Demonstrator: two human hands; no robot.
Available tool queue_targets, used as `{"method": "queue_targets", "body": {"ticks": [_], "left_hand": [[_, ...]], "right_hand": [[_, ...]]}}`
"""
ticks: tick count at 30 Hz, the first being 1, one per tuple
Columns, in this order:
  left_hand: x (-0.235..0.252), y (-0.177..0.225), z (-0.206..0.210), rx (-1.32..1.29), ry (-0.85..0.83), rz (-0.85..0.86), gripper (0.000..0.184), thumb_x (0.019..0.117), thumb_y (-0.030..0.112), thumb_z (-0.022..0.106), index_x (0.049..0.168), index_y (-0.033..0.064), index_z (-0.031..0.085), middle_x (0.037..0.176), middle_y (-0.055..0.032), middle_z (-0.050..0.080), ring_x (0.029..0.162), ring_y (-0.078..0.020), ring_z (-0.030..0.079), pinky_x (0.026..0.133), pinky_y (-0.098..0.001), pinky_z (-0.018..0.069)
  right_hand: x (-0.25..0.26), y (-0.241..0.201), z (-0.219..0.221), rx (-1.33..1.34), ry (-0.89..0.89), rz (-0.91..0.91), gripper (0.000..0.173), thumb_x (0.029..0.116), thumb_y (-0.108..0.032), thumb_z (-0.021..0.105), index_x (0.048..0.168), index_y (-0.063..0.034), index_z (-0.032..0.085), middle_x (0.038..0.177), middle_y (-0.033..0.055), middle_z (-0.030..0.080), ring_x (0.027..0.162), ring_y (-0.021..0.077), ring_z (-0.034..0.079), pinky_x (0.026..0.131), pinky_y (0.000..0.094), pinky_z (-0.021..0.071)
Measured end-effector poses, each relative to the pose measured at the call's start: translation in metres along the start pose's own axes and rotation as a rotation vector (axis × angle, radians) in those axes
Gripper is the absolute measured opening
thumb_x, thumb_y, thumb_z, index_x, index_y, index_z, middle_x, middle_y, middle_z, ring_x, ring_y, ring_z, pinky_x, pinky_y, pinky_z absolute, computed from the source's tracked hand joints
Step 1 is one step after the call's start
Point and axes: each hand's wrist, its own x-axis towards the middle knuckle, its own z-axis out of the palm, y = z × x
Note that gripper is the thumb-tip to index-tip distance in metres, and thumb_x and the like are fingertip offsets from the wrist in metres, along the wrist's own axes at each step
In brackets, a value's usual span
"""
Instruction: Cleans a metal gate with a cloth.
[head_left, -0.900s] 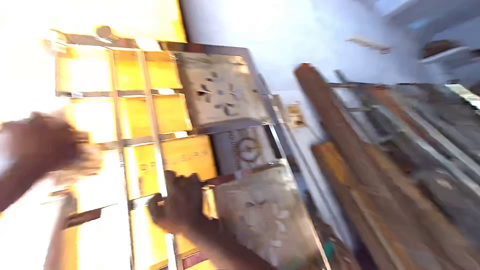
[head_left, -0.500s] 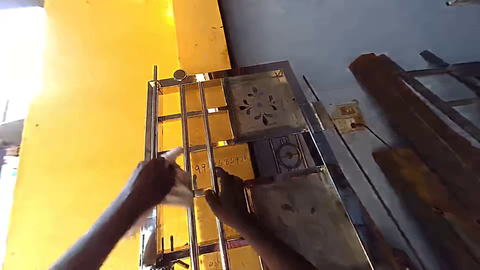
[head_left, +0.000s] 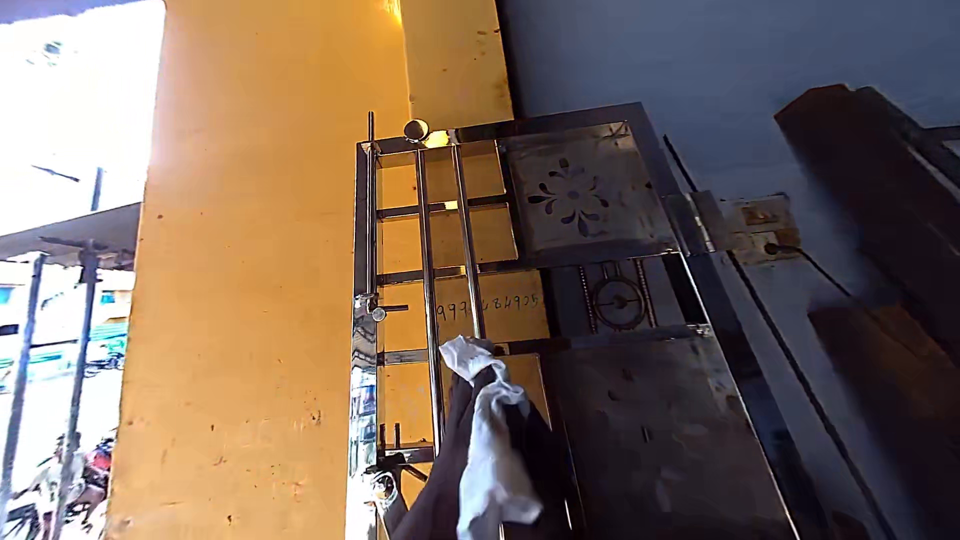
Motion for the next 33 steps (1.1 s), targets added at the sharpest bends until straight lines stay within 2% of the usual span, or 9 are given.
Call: {"method": "queue_targets", "body": {"ticks": [4,8,11,14,16,19,24,28,33], "left_hand": [[-0.033,0.083,-0.021,-0.005,-0.023,-0.07,0.073,0.0945,0.03,0.056,0.156,-0.002,0.032,0.157,-0.0188,0.04,0.141,-0.0221,0.043,0.111,-0.0406,0.0413],[-0.032,0.051,-0.061,0.809,0.419,0.355,0.062,0.0879,0.037,0.054,0.138,0.0007,0.06,0.146,-0.0251,0.052,0.133,-0.0442,0.05,0.099,-0.0681,0.039],[-0.033,0.03,-0.096,0.92,0.587,0.225,0.068,0.0953,0.045,0.047,0.141,-0.0041,0.054,0.146,-0.0282,0.05,0.135,-0.049,0.046,0.103,-0.0731,0.0327],[-0.028,0.015,-0.128,0.678,0.513,-0.061,0.071,0.1036,0.052,0.035,0.145,-0.0034,0.049,0.138,-0.0231,0.057,0.131,-0.0384,0.052,0.107,-0.0631,0.0388],[-0.021,0.009,-0.138,0.377,0.468,-0.223,0.057,0.1088,0.046,0.027,0.125,0.004,0.063,0.104,-0.0087,0.068,0.095,-0.0174,0.067,0.083,-0.0387,0.0554],[-0.015,0.002,-0.142,0.099,0.417,-0.295,0.059,0.1111,0.042,0.02,0.102,0.0033,0.063,0.075,-0.0063,0.061,0.063,-0.0175,0.063,0.058,-0.0344,0.0557],[-0.018,-0.004,-0.138,0.37,0.467,-0.251,0.051,0.1106,0.04,0.029,0.091,0.0089,0.063,0.07,-0.0007,0.056,0.063,-0.0134,0.057,0.061,-0.0336,0.0493],[-0.018,-0.004,-0.139,0.451,0.454,-0.246,0.052,0.1099,0.044,0.027,0.098,0.0093,0.064,0.071,0.0012,0.057,0.063,-0.0121,0.058,0.062,-0.0336,0.0499],[-0.019,-0.004,-0.138,0.515,0.445,-0.213,0.05,0.1101,0.042,0.029,0.097,0.0079,0.062,0.07,0.0016,0.054,0.062,-0.011,0.056,0.061,-0.0313,0.0489]], "right_hand": [[0.044,-0.015,-0.009,-0.181,0.133,0.119,0.031,0.0962,-0.007,0.058,0.118,0.0145,0.061,0.107,0.0197,0.07,0.1,0.0165,0.067,0.092,0.0315,0.0549],[0.112,-0.012,0.006,-0.369,0.204,-0.111,0.032,0.0997,-0.01,0.058,0.123,0.0128,0.059,0.106,0.0233,0.067,0.096,0.0248,0.066,0.086,0.0416,0.0547],[0.135,0.047,0.026,-0.625,-0.165,-0.543,0.049,0.1019,-0.023,0.057,0.144,0.0022,0.055,0.153,0.0166,0.051,0.141,0.0242,0.051,0.115,0.0427,0.0452],[0.143,0.071,0.035,-0.981,-0.403,-0.756,0.051,0.1046,-0.034,0.047,0.145,-0.0047,0.057,0.166,0.0173,0.032,0.156,0.0417,0.019,0.125,0.0544,0.025],[0.163,0.068,0.033,-0.966,-0.502,-0.765,0.053,0.1043,-0.025,0.044,0.149,0.0013,0.05,0.168,0.0162,0.028,0.157,0.0421,0.012,0.127,0.0539,0.0187],[0.212,0.057,0.044,-0.862,-0.486,-0.766,0.047,0.1015,-0.009,0.044,0.144,0.0082,0.052,0.165,0.0212,0.032,0.156,0.0432,0.02,0.127,0.052,0.0221],[0.235,0.038,0.066,-0.715,-0.164,-0.83,0.029,0.1004,-0.001,0.051,0.121,0.0049,0.07,0.129,0.0202,0.069,0.123,0.0358,0.066,0.102,0.0474,0.0541],[0.223,0.01,0.098,-0.52,-0.075,-1.031,0.024,0.0997,-0.004,0.057,0.116,0.0077,0.07,0.108,0.0213,0.074,0.099,0.0265,0.074,0.089,0.036,0.0589],[0.22,0.013,0.152,-1.402,-0.778,-0.743,0.047,0.1086,-0.036,0.039,0.11,-0.0001,0.069,0.102,0.0179,0.072,0.111,0.0353,0.066,0.122,0.0576,0.0243]]}}
